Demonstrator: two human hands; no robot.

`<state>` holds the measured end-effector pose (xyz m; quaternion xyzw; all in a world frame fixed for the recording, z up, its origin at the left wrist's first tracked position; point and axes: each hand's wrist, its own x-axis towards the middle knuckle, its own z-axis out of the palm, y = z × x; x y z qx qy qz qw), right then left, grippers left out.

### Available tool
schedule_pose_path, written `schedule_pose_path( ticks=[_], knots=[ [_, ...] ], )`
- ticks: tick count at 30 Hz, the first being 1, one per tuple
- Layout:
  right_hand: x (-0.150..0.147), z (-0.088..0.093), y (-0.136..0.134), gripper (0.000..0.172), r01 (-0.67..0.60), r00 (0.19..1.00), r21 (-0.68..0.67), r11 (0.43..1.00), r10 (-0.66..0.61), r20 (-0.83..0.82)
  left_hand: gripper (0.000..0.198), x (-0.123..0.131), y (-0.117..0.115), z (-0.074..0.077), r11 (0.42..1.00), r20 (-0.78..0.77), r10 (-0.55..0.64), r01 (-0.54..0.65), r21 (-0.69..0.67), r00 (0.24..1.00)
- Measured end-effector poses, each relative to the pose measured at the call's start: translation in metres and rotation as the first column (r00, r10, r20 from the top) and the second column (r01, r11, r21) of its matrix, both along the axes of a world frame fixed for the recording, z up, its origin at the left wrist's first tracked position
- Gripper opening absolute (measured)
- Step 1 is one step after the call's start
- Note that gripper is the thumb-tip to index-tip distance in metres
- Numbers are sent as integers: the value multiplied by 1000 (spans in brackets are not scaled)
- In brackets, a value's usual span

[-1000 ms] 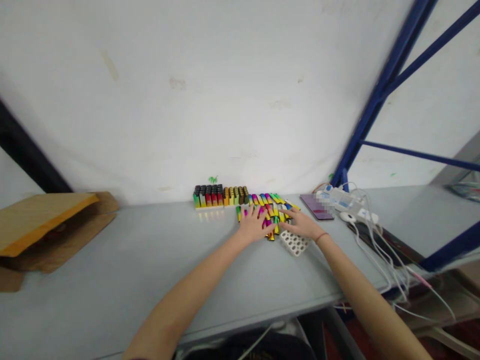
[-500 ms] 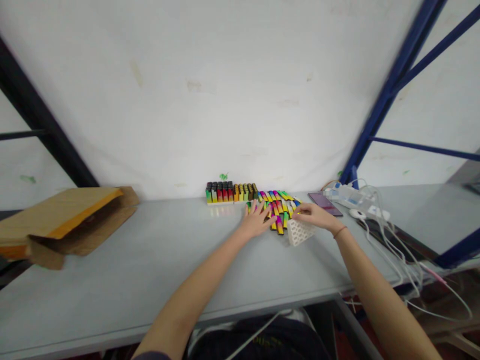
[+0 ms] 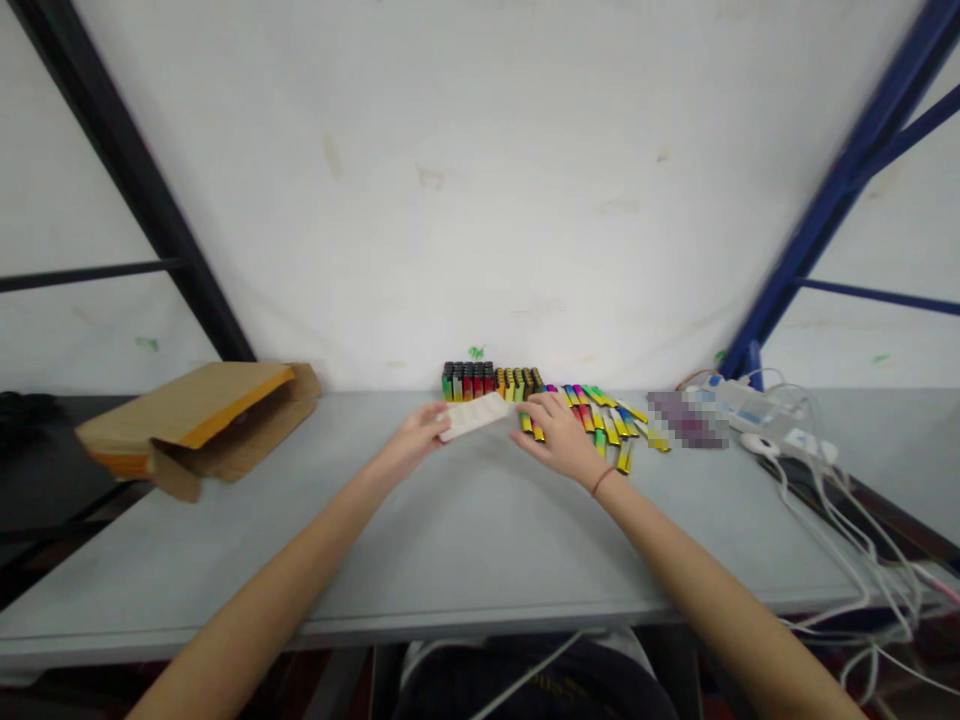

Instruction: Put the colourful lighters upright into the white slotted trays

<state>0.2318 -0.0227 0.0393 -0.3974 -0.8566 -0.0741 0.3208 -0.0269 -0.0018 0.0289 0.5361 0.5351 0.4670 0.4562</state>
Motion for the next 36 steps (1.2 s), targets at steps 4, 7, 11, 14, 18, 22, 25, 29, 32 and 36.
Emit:
schedule_pose_path(
  ticks=[4,7,11,14,18,22,25,29,32,36],
  knots=[
    [6,-26,23,53,233,961,-140,962,-206,186,37,-79,31,-5,975,-508,223,-179,134,832],
    [11,-40,31,56,334,922,-228,915,-267,280,35,-102,51,-7,975,-632,219,-140,174,744],
    [11,-43,31,49,344,918,-277,897,-259,301,35,-89,66,-14,959,-743,264,-83,272,615],
    [9,-42,32,46,356,913,-256,899,-275,303,29,-72,66,-22,959,-803,256,-35,283,538],
    [4,-44,32,45,353,914,-229,907,-283,291,35,-60,59,-33,976,-919,170,68,207,357],
    [1,-44,22,37,248,942,-181,952,-194,272,39,-49,47,-31,943,-910,326,-20,332,257],
    [1,-44,8,35,143,959,-160,977,-96,268,34,-28,36,-18,831,-787,527,2,557,322],
    [6,-47,-11,42,124,965,-123,985,-91,246,31,19,20,-10,774,-847,249,429,465,469],
    [13,-52,-21,46,187,961,-113,976,-157,229,40,60,9,-25,702,-917,59,637,319,394],
    [24,-58,-35,43,141,971,-117,983,-114,210,47,94,1,-48,681,-949,-45,704,199,312]
  ],
)
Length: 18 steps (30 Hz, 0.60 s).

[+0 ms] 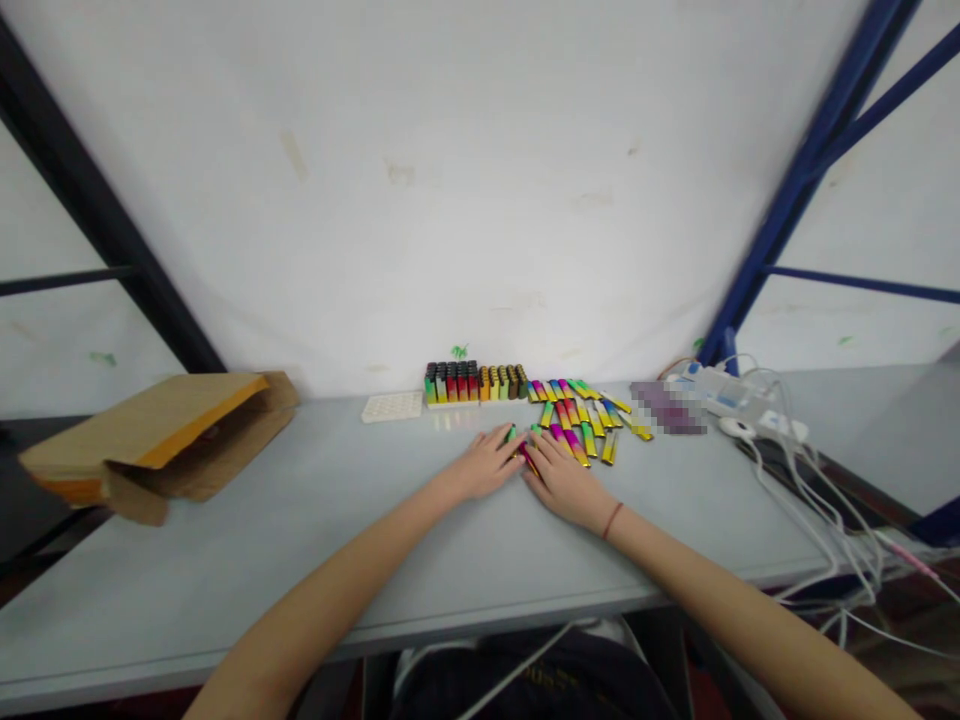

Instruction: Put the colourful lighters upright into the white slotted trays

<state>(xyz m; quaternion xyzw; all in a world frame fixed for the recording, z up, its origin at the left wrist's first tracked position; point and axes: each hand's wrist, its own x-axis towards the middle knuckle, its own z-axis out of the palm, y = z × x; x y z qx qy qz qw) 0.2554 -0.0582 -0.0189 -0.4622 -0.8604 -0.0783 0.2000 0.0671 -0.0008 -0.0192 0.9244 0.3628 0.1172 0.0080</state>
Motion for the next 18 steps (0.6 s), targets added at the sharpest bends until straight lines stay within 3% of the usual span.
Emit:
schedule_pose_path(
  ticks=[5,13,18],
  knots=[
    [16,-3,-31,41,-70,996,20,997,71,-54,55,7,-7,-2,996,-28,-89,89,-9,996],
    [58,-6,-74,42,34,992,-33,999,-38,-117,47,27,-15,-2,999,88,17,-21,46,996],
    [76,-5,-73,26,117,976,-21,993,-119,-180,45,38,-15,1,994,72,-95,91,56,993]
  ],
)
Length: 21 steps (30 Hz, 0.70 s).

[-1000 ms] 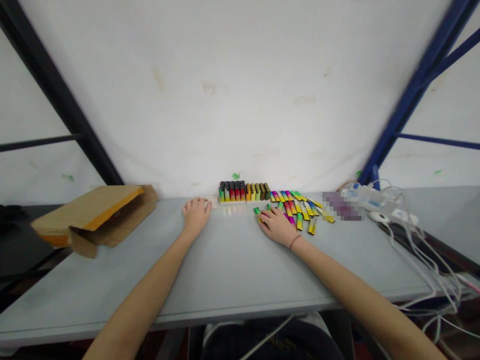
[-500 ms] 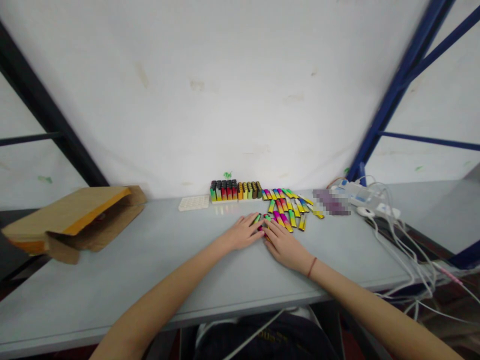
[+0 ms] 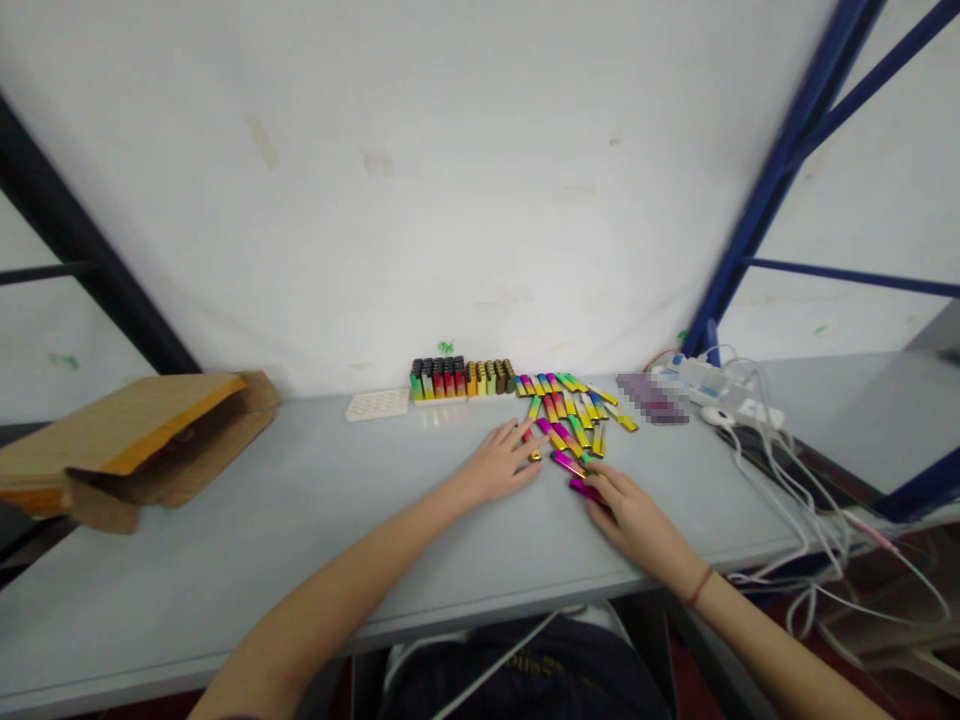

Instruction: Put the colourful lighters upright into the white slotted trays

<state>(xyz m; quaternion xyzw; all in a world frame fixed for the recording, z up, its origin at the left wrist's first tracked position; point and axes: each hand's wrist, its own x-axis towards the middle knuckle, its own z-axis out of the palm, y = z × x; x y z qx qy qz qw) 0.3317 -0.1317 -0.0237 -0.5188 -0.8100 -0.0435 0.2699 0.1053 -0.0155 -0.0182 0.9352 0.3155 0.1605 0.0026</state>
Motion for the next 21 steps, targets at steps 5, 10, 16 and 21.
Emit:
schedule_pose_path(
  ticks=[5,10,16,21],
  knots=[
    [3,-2,12,10,32,998,25,999,-31,-46,41,12,0,1,1000,-43,13,-13,-9,999],
    [9,-4,11,13,122,992,114,986,-119,-28,32,22,0,-3,991,-13,132,-131,37,991],
    [34,-7,5,16,307,947,140,941,-317,54,32,27,-2,-5,979,38,206,-206,8,978],
    [49,-12,18,22,400,907,151,904,-415,78,48,32,-4,-4,963,30,267,-266,-48,963]
  ],
)
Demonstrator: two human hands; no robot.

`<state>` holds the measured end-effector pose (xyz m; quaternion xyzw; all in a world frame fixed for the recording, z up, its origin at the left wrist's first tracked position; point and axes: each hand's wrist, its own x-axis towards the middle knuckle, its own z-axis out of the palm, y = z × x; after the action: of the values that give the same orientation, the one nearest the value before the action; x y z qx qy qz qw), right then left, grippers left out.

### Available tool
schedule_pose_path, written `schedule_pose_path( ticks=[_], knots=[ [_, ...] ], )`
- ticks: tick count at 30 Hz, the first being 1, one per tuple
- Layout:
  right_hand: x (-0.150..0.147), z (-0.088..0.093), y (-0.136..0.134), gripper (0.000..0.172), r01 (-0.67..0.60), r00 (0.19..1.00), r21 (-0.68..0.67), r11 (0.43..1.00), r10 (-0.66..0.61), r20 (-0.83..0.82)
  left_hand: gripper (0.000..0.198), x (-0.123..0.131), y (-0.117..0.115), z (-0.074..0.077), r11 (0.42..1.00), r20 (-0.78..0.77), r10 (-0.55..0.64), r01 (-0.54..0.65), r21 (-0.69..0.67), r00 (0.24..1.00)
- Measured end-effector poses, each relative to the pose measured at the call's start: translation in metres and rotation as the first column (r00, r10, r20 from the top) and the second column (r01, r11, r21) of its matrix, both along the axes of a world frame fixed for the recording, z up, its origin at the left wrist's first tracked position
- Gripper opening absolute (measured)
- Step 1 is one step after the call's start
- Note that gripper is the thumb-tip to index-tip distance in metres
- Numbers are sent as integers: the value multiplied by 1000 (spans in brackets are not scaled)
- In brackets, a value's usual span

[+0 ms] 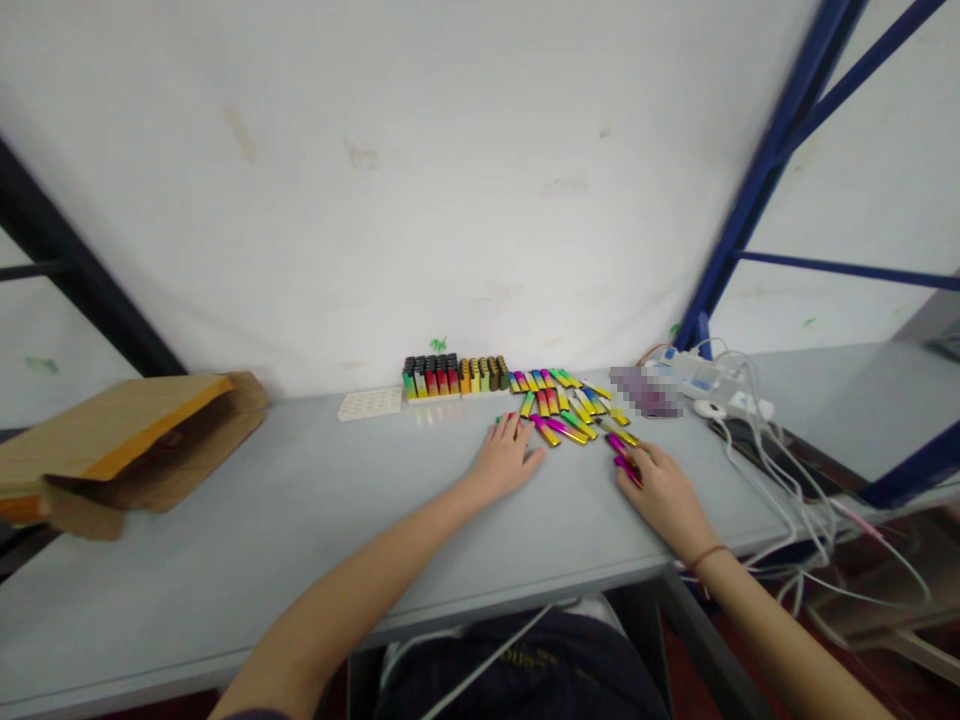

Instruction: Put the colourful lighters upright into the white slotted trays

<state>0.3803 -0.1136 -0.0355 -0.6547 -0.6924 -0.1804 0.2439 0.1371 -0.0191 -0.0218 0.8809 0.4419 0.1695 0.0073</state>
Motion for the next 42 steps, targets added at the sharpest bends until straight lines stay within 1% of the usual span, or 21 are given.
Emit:
schedule_pose_path(
  ticks=[3,6,9,11,14,17,20,24,27,30,33,34,36,39,40,42],
  knots=[
    [-4,-1,12,24,-38,999,-3,999,38,-6,50,5,0,2,999,-33,-43,44,25,999],
    [-13,1,22,29,-99,995,-12,995,99,-25,48,13,1,4,987,-75,-140,145,68,987],
    [-19,5,24,33,-169,985,-22,985,168,-51,46,20,3,4,963,-118,-245,256,83,962],
    [-21,8,22,31,-214,975,-39,976,211,-74,42,23,4,5,955,-141,-276,287,69,951],
    [-20,12,15,24,-290,953,-63,955,282,-106,36,25,3,7,959,-130,-265,275,67,955],
    [-18,12,9,20,-359,928,-35,933,352,-126,38,25,3,10,962,-73,-254,259,84,964],
    [-17,12,5,20,-415,901,-14,910,409,-146,40,27,4,11,966,-52,-244,247,81,969],
    [-20,15,0,23,-487,864,-47,872,472,-176,33,30,7,10,968,-43,-217,221,116,975],
    [-22,16,-5,23,-487,863,-45,872,473,-178,33,29,8,8,971,-26,-201,203,128,979],
    [-23,12,-6,23,-441,886,-27,897,430,-174,35,28,9,7,975,-24,-181,183,125,983],
    [-22,8,-4,26,-386,911,-27,922,377,-165,31,29,10,7,972,-29,-165,167,163,986],
    [-22,7,-3,25,-379,915,-29,925,370,-162,29,30,9,8,966,-34,-178,182,182,983],
    [-22,7,-4,23,-381,915,-26,924,372,-158,27,33,8,10,943,-58,-252,259,210,966],
    [-22,7,-8,18,-375,917,-21,927,368,-154,28,37,1,14,903,-92,-370,381,197,925],
    [-22,8,-10,17,-359,924,-22,933,351,-154,27,38,-2,15,902,-94,-380,391,182,920],
    [-19,9,-14,15,-313,941,-30,949,306,-142,27,43,-8,16,916,-95,-362,373,150,927]
  ],
)
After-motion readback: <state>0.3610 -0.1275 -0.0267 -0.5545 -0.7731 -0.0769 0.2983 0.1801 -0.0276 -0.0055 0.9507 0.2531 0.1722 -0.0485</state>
